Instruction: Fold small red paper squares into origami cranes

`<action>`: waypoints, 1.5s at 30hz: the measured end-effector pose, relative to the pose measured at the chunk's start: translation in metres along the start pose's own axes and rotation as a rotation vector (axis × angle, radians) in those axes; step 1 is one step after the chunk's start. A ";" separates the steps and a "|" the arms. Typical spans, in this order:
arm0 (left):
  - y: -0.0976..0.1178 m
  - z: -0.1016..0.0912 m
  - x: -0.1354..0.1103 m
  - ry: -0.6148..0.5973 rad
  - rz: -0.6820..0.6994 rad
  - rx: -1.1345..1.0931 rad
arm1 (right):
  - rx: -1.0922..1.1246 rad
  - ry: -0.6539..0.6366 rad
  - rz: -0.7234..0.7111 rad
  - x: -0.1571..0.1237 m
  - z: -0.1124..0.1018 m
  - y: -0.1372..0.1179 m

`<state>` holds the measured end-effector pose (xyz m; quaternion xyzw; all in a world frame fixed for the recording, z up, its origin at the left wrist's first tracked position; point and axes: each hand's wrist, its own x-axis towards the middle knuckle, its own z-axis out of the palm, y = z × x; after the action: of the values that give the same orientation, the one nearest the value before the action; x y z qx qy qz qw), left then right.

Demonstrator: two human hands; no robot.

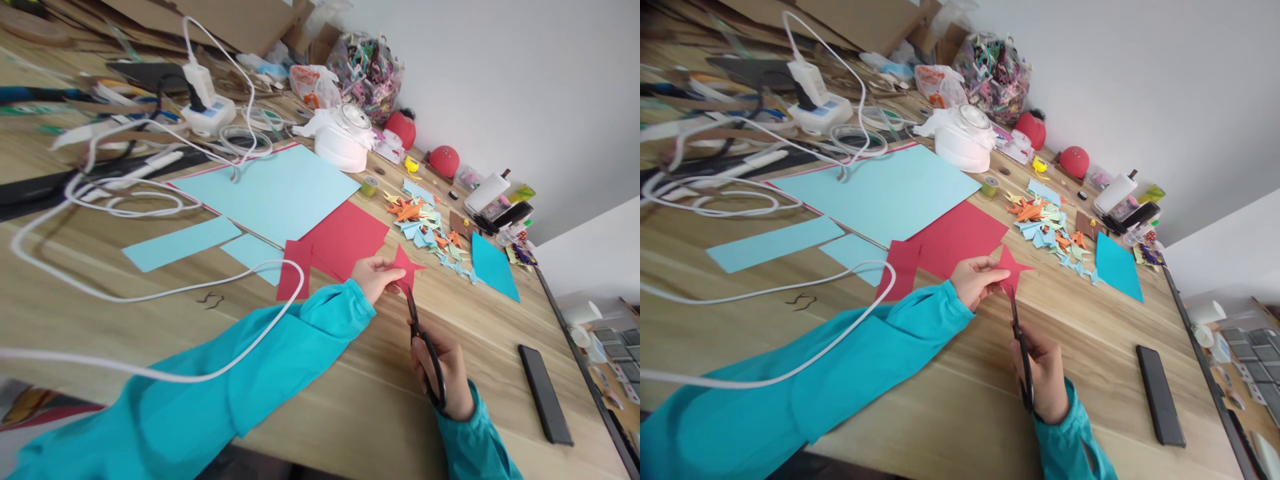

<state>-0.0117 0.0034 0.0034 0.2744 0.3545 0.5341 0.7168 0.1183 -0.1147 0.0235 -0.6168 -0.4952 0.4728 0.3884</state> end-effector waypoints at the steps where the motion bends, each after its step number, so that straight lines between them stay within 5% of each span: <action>1: 0.001 0.000 -0.001 0.001 -0.011 -0.006 | 0.001 0.000 0.004 0.000 0.000 0.000; 34: 0.025 0.008 -0.012 0.073 -0.528 -0.250 | -0.045 -0.046 -0.109 0.001 -0.001 0.005; 45: 0.023 0.007 -0.012 0.053 -0.546 -0.218 | -0.034 -0.065 -0.075 0.001 -0.001 0.005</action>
<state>-0.0214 -0.0018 0.0281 0.0762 0.3744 0.3633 0.8497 0.1207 -0.1152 0.0193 -0.5884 -0.5383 0.4692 0.3792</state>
